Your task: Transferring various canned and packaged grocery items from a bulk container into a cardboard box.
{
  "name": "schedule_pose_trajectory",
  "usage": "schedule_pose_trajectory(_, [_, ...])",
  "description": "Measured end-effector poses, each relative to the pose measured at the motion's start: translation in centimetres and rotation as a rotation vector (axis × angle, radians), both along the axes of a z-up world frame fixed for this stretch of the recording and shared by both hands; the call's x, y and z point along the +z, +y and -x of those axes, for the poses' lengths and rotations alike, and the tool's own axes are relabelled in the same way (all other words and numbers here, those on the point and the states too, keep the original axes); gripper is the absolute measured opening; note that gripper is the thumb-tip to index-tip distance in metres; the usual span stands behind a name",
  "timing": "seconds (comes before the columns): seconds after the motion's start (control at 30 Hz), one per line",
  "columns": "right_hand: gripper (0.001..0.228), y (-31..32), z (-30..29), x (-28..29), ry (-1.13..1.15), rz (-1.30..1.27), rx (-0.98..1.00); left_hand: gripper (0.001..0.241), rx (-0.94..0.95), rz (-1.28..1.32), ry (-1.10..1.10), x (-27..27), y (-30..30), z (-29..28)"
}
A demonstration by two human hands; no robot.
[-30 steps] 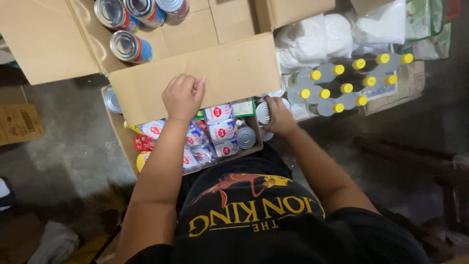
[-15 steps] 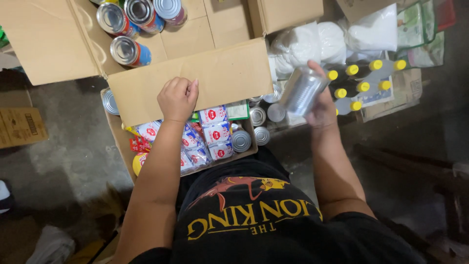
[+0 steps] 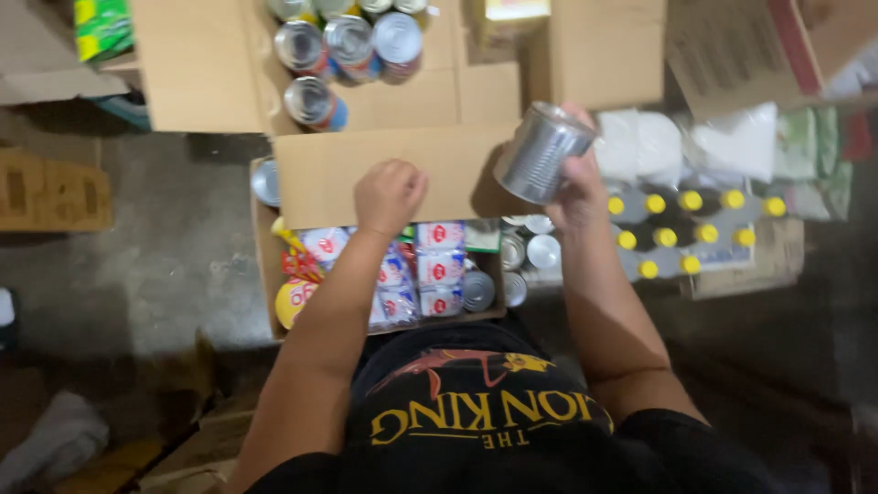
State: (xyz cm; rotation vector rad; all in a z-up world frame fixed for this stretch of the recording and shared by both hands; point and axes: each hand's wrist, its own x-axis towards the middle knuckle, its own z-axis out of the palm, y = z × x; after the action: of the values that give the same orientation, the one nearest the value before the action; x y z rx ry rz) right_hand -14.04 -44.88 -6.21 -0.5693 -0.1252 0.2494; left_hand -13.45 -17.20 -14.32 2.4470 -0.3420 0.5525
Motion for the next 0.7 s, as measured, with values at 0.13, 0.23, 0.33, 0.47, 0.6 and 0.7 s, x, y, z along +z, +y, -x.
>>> schedule_pose_trajectory(0.13, [0.104,4.2,-5.3,0.4,-0.279,0.551,-0.202,0.026,0.013,0.026,-0.026,0.3,-0.3,0.1])
schedule_pose_trajectory(0.23, [0.103,8.1,-10.5,-1.4,-0.445,0.788,-0.194,0.025,0.01,0.036,-0.031,0.4,-0.4,0.3])
schedule_pose_trajectory(0.33, [0.098,11.7,-14.7,-3.8,-0.486,1.041,-0.196,0.024,0.006,0.03,-0.024,0.3,-0.4,0.4])
schedule_pose_trajectory(0.47, [0.093,14.4,-18.0,-8.0,-0.501,1.411,-0.234,0.023,-0.021,0.064,-0.018,0.5,-0.3,0.6])
schedule_pose_trajectory(0.6, [0.1,17.2,-18.1,-9.3,-0.617,1.803,-0.19,0.022,-0.007,0.066,-0.017,0.7,-0.3,0.5])
schedule_pose_trajectory(0.7, [0.097,19.4,-17.6,-10.2,-0.59,1.813,-0.083,0.023,-0.013,0.09,-0.027,0.5,-0.3,0.5])
